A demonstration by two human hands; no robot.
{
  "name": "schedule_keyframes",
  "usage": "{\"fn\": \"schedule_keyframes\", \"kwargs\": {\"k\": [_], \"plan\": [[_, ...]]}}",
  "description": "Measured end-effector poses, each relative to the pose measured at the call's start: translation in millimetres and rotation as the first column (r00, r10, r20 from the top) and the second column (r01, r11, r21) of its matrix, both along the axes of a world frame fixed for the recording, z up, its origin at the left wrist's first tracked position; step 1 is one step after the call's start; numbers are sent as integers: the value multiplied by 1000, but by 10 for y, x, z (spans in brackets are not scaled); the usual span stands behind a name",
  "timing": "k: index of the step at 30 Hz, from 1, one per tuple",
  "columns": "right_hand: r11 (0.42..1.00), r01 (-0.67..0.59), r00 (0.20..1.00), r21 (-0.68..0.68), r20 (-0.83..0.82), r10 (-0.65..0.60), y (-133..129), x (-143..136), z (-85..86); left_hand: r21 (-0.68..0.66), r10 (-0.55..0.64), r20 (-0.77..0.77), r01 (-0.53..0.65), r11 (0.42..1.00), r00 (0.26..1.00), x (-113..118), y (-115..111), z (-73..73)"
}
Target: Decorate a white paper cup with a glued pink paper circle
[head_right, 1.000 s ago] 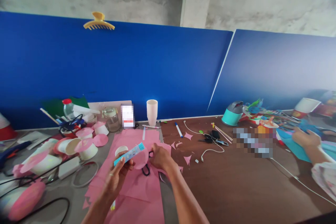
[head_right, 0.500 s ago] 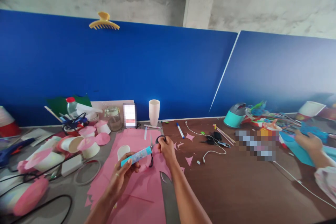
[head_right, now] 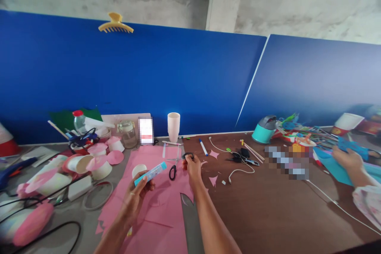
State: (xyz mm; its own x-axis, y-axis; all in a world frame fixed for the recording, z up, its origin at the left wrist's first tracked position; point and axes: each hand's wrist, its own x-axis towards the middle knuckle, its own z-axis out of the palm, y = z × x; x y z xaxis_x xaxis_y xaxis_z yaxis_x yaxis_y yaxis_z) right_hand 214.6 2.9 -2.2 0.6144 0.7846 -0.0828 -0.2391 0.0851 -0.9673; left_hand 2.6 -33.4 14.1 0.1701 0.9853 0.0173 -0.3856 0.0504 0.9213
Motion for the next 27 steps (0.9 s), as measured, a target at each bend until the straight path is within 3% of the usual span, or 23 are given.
{"fn": "schedule_keyframes", "kwargs": {"k": [8, 14, 19, 22, 24, 27], "plan": [[999, -26, 999, -28, 42, 27, 30, 27, -72, 74, -13, -100, 21, 997, 995, 13, -19, -16], [994, 1, 958, -111, 286, 31, -1, -45, -66, 83, -9, -152, 22, 996, 988, 17, -21, 17], [996, 77, 866, -45, 499, -45, -109, -113, 55, 92, -19, -166, 35, 995, 986, 10, -12, 18], [991, -125, 848, -38, 515, 126, -150, -178, 147, 101, -22, -176, 40, 994, 984, 10, -2, 2], [957, -287, 834, -51, 477, 276, -177, -238, 197, 97, -15, -169, 32, 995, 985, 13, 3, -6], [819, -574, 753, -27, 377, 540, -228, -339, 242, 75, 1, -134, 10, 997, 991, 19, 4, -2]]}}
